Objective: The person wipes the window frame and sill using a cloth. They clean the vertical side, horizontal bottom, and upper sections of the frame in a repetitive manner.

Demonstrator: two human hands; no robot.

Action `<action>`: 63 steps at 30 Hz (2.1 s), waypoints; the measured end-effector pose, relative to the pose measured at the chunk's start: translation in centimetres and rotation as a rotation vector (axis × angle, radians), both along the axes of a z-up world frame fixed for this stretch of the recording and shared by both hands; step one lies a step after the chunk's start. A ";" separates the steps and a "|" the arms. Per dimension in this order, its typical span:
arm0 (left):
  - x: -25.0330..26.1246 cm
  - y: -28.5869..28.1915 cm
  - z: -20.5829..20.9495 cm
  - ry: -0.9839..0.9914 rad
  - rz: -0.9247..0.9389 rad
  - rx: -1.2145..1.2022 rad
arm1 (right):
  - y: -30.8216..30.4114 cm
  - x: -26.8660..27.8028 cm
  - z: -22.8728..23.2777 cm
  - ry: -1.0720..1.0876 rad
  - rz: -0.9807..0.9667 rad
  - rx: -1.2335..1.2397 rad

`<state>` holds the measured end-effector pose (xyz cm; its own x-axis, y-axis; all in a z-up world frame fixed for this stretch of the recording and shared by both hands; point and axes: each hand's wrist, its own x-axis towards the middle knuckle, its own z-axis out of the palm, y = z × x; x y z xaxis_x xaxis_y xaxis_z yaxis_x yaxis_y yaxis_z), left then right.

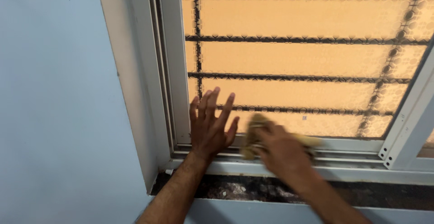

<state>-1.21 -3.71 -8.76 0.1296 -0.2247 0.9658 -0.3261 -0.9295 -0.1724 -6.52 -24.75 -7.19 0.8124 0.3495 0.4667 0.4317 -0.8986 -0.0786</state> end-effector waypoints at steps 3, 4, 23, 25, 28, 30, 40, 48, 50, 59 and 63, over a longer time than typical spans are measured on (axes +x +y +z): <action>0.0 0.8 0.3 0.002 0.071 -0.078 | 4.5 0.3 -1.7 -0.318 0.248 -0.112; -0.3 1.1 0.1 0.004 0.108 -0.107 | 4.9 0.4 -1.9 -0.357 0.234 -0.084; -1.1 1.2 0.6 0.035 0.147 -0.324 | -0.5 2.0 -2.9 -0.098 -0.020 0.238; -0.9 1.5 0.8 0.014 0.130 -0.322 | 3.7 1.3 -2.8 -0.278 0.148 0.131; -0.8 1.9 0.8 0.001 0.095 -0.328 | 6.5 0.1 -1.6 -0.174 0.078 0.079; -0.9 1.9 0.9 0.001 0.087 -0.330 | 6.4 0.1 -1.1 -0.107 0.020 0.082; -1.2 1.8 0.6 0.007 0.118 -0.325 | -12.9 0.6 -2.6 -0.175 -0.489 0.043; -1.2 1.6 0.3 0.034 0.141 -0.307 | -12.2 1.7 -4.8 -0.168 -0.599 0.188; -1.2 1.7 0.5 0.038 0.154 -0.298 | -10.1 1.8 -4.6 -0.257 -0.442 0.151; -1.2 1.9 0.5 0.021 0.127 -0.318 | -12.8 0.8 -3.8 -0.225 -0.461 0.053; -1.0 2.1 0.4 0.009 0.112 -0.310 | -16.7 0.3 -2.7 -0.177 -0.767 -0.227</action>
